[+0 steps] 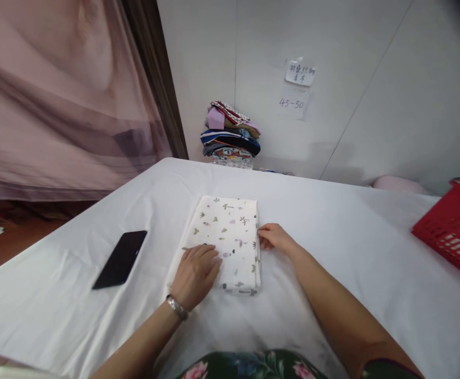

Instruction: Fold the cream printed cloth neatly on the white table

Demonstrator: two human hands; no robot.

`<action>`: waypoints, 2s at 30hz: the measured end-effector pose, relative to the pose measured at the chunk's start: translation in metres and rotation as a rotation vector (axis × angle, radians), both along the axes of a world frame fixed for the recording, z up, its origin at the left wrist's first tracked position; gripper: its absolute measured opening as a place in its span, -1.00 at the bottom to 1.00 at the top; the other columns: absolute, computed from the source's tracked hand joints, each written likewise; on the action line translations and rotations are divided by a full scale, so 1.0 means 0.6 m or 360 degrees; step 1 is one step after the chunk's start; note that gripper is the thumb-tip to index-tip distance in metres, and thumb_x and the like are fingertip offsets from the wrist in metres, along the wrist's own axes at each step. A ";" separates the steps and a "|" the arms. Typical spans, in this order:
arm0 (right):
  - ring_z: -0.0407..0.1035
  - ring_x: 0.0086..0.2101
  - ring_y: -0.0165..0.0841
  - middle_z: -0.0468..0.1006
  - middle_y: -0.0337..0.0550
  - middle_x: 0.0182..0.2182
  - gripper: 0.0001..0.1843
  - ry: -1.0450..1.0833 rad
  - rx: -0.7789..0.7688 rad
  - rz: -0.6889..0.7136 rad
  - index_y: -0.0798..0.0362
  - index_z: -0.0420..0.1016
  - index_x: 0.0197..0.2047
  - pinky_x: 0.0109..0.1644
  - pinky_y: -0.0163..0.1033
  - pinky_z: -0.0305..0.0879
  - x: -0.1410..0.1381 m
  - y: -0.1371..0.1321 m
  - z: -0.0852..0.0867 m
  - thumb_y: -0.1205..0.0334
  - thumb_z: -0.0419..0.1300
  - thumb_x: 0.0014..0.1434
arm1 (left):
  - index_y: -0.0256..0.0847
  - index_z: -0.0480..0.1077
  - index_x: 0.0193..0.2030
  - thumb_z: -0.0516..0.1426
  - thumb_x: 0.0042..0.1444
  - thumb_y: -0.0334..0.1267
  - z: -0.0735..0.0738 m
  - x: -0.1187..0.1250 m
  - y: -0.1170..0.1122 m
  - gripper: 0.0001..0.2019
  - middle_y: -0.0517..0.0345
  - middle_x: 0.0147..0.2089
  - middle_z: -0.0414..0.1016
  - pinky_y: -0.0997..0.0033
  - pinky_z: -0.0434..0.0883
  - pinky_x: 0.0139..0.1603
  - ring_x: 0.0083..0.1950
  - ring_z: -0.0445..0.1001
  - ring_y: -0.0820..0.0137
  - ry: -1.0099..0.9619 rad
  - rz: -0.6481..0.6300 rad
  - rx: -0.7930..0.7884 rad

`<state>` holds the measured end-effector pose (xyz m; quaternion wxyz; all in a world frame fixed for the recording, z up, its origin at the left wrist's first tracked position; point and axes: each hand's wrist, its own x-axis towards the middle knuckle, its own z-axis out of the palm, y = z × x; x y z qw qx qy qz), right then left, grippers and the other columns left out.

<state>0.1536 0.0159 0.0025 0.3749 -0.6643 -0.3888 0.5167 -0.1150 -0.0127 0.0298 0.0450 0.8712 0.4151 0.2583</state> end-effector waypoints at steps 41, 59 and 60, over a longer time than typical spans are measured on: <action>0.44 -0.34 -0.29 0.52 0.03 -0.19 -0.13 0.0053 0.0222 -0.0186 0.16 -0.08 0.28 -0.37 -0.25 0.38 -0.012 0.069 0.013 0.13 0.22 -0.01 | -0.26 0.26 0.09 -0.01 0.13 -0.01 0.030 0.010 0.147 -0.53 -0.10 0.23 0.17 0.13 0.13 0.17 0.25 0.11 0.16 0.0419 0.0421 -0.0308; 0.22 0.06 -0.15 0.29 0.05 0.11 -0.22 -0.1035 0.0232 -0.0036 0.11 -0.11 0.31 0.13 -0.12 0.08 -0.024 0.125 0.001 0.29 0.02 0.02 | -0.22 0.07 0.25 -0.15 0.14 0.11 -0.007 0.040 0.260 -0.38 0.03 0.38 -0.17 -0.01 -0.17 0.29 0.37 -0.25 0.19 0.0438 0.0286 -0.0350; 0.22 0.06 -0.14 0.30 0.06 0.11 -0.22 -0.1067 0.0200 -0.0020 0.10 -0.14 0.32 0.12 -0.10 0.09 -0.025 0.122 0.003 0.26 0.02 0.04 | -0.22 0.05 0.27 -0.17 0.14 0.13 -0.013 0.044 0.267 -0.36 0.04 0.38 -0.18 -0.02 -0.18 0.29 0.37 -0.26 0.18 0.0448 0.0299 -0.0401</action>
